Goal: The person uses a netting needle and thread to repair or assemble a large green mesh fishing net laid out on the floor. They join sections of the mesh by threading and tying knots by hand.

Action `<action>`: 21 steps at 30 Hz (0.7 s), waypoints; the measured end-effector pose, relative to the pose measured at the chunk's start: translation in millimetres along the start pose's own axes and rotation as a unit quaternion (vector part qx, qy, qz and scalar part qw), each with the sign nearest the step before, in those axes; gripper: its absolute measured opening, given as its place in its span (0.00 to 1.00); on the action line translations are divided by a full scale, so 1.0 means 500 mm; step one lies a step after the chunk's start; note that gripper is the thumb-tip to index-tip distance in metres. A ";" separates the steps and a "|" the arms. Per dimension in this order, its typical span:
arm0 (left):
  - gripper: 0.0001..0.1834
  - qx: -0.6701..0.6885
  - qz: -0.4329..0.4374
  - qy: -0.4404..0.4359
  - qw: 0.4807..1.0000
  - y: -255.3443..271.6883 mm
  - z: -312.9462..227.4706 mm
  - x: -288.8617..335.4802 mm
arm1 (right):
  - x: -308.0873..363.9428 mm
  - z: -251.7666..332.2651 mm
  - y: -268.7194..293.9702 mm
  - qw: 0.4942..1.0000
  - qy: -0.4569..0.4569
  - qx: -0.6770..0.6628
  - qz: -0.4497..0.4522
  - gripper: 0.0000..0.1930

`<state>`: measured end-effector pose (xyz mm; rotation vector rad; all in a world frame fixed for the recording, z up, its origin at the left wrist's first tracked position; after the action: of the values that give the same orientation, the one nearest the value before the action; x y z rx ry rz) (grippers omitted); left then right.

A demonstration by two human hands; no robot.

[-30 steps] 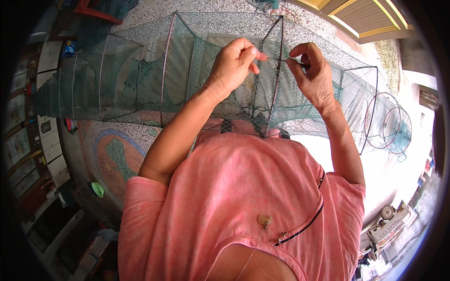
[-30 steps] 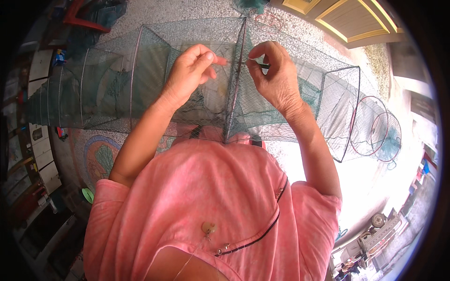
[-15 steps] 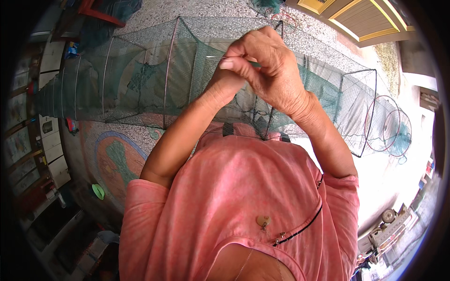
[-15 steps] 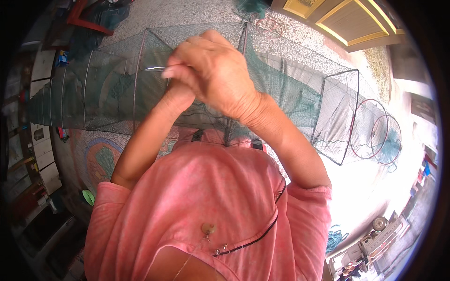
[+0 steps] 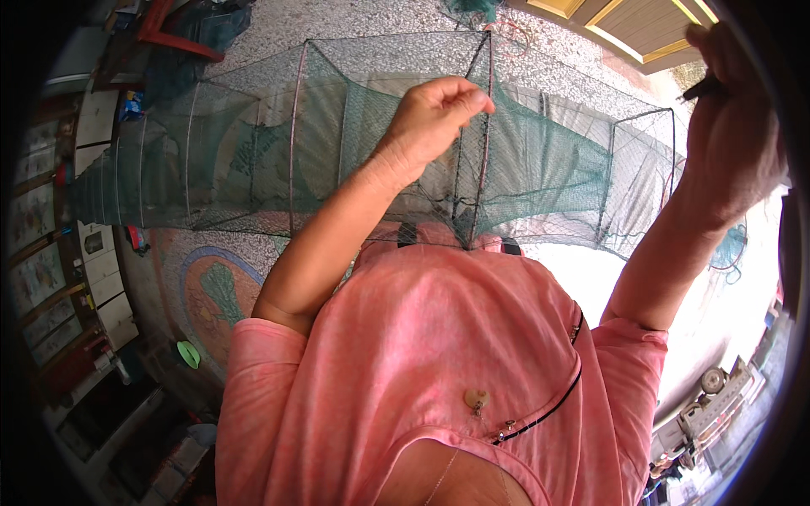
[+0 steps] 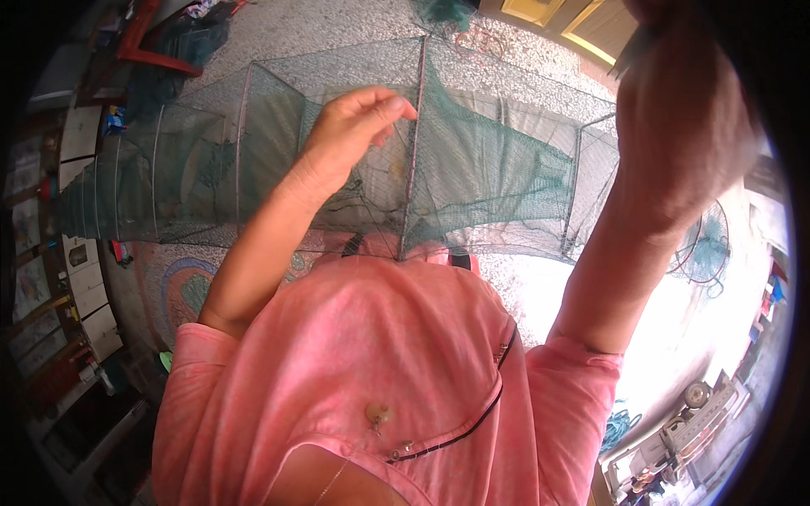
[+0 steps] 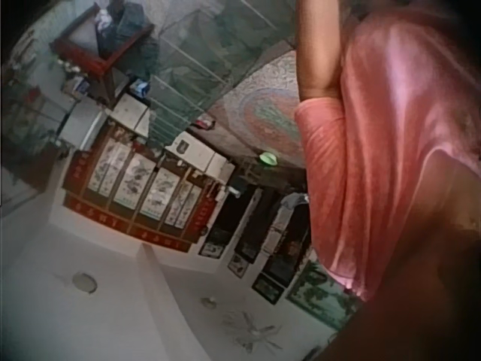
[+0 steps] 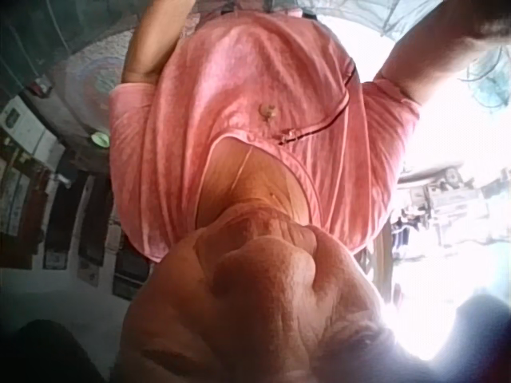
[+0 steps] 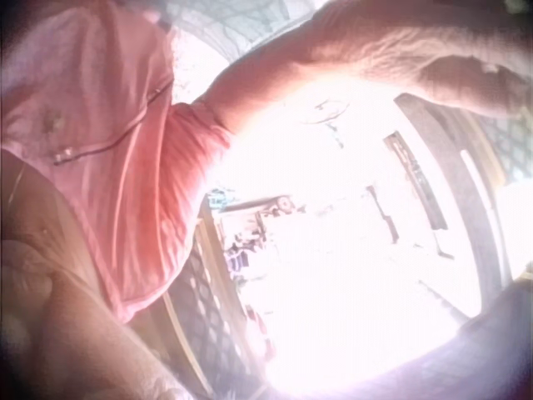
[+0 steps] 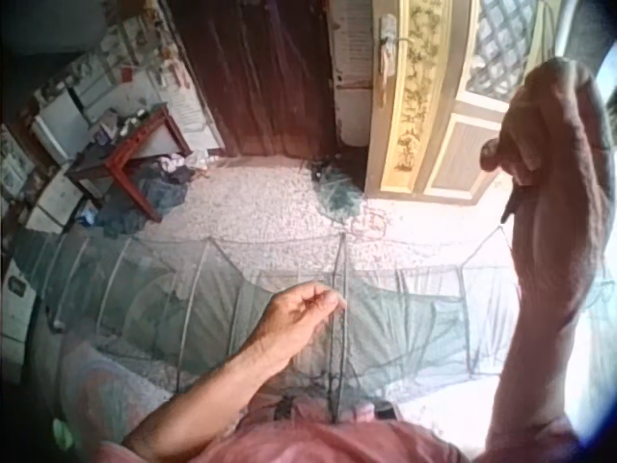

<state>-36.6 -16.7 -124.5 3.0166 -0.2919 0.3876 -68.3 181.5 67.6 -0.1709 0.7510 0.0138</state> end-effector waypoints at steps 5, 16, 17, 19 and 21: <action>0.09 0.136 -0.077 0.008 0.988 0.059 -0.005 -0.015 | 0.099 -0.153 -0.034 0.892 -0.131 0.303 0.307 0.05; 0.09 0.071 -0.033 -0.016 0.997 0.042 0.000 -0.012 | 0.197 -0.235 -0.048 0.782 -0.077 0.480 0.389 0.02; 0.09 0.041 -0.040 -0.024 0.998 0.042 0.001 -0.009 | 0.201 -0.239 -0.055 0.788 -0.073 0.467 0.394 0.02; 0.09 -0.019 -0.056 -0.040 0.997 0.039 0.007 -0.007 | 0.207 -0.251 -0.055 0.815 -0.086 0.426 0.383 0.02; 0.09 -0.069 -0.049 -0.032 0.996 0.035 0.020 -0.011 | 0.212 -0.259 -0.052 0.839 -0.095 0.386 0.372 0.01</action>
<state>-43.0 -34.1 -134.4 2.8973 -0.1656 0.2533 -76.6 129.8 -93.7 0.8979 0.5337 0.4578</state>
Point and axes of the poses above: each hand's wrist, its own x-axis away from the middle knuckle, its own y-axis out of the back of the hand, z = x × y, the point moved 6 cm from there along -x, towards the middle knuckle, and after that the axes turned 4 degrees about -x, right-handed, at the moved point
